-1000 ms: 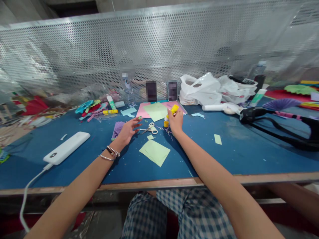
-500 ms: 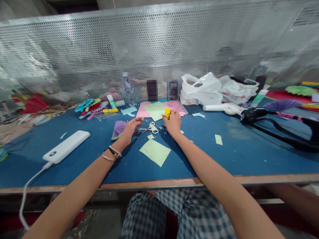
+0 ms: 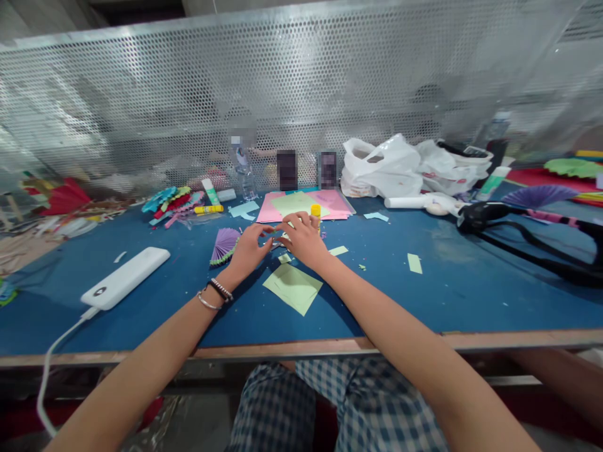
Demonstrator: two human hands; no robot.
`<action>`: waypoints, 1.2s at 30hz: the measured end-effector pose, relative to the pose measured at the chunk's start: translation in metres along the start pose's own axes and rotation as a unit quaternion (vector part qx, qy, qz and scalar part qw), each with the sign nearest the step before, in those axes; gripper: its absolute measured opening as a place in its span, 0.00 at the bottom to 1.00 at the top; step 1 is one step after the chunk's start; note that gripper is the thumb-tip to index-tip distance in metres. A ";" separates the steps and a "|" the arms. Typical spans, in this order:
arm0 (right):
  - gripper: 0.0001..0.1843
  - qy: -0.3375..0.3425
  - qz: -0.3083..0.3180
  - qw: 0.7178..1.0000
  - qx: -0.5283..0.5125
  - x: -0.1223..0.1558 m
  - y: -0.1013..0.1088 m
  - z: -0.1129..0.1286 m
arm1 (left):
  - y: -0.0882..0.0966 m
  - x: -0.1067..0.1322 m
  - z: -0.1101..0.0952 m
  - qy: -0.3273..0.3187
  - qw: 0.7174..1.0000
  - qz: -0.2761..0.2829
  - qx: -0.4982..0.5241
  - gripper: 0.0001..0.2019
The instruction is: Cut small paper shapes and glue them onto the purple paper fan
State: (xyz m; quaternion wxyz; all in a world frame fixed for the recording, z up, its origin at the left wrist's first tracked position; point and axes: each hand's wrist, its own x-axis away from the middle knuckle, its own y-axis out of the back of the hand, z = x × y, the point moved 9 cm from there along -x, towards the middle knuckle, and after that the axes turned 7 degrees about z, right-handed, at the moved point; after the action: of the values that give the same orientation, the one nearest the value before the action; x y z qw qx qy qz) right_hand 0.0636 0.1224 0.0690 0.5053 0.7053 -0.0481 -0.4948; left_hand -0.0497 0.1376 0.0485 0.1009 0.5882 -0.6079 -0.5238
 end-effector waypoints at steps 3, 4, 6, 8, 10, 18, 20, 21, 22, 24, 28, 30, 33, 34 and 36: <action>0.12 -0.006 0.003 1.000 0.001 0.000 -0.001 -0.003 | -0.001 0.000 -0.003 -0.008 1.000 0.005 0.000 0.09; 0.11 -0.009 0.003 1.000 0.000 0.000 0.000 -0.004 | -0.001 0.001 -0.005 -0.012 1.000 0.008 -0.001 0.09; 0.11 -0.009 0.003 1.000 -0.001 -0.001 0.001 -0.006 | -0.001 0.001 -0.008 -0.017 1.000 0.012 -0.004 0.09; 0.10 -0.008 0.002 1.000 -0.001 -0.001 0.002 -0.006 | 0.000 0.003 -0.012 -0.022 1.000 0.011 -0.008 0.09; 0.09 -0.006 0.001 1.000 0.000 -0.001 0.002 -0.006 | 0.001 0.003 -0.015 -0.025 1.000 0.011 -0.011 0.09; 0.09 0.006 0.013 1.000 -0.010 -0.003 0.000 -0.004 | 0.001 0.004 -0.020 -0.030 0.999 0.019 -0.027 0.09; 0.09 0.007 0.016 1.000 -0.013 -0.003 0.000 -0.004 | 0.001 0.005 -0.020 -0.032 0.999 0.021 -0.032 0.09; 0.09 0.008 0.017 1.000 -0.015 -0.003 0.000 -0.004 | 0.001 0.005 -0.021 -0.031 0.999 0.023 -0.033 0.09; 0.09 0.008 0.019 1.000 -0.016 -0.003 0.000 -0.003 | 0.001 0.005 -0.021 -0.031 0.999 0.025 -0.034 0.09; 0.09 0.009 0.022 1.000 -0.016 -0.003 0.000 -0.003 | 0.000 0.005 -0.020 -0.027 0.999 0.027 -0.034 0.09; 0.08 0.010 0.027 1.000 -0.011 -0.003 0.001 -0.001 | -0.001 0.004 -0.018 -0.021 0.999 0.028 -0.034 0.09; 0.08 0.010 0.029 1.000 -0.008 -0.003 0.000 -0.001 | -0.001 0.004 -0.018 -0.021 0.999 0.029 -0.034 0.09; 0.07 0.010 0.031 0.999 -0.007 -0.003 0.000 -0.001 | -0.001 0.004 -0.018 -0.022 0.999 0.031 -0.028 0.10; 0.07 0.010 0.031 0.999 -0.006 -0.003 0.000 -0.001 | -0.001 0.004 -0.018 -0.022 0.999 0.031 -0.025 0.10; 0.07 0.009 0.030 0.999 -0.005 -0.003 -0.001 -0.001 | -0.001 0.005 -0.018 -0.022 0.999 0.031 -0.021 0.11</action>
State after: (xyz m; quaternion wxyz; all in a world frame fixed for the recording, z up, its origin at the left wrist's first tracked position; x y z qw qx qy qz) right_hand 0.0624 0.1252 0.0708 0.5244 0.7053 -0.0621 -0.4730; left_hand -0.0374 0.1251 0.0529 0.1155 0.5552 -0.6169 -0.5457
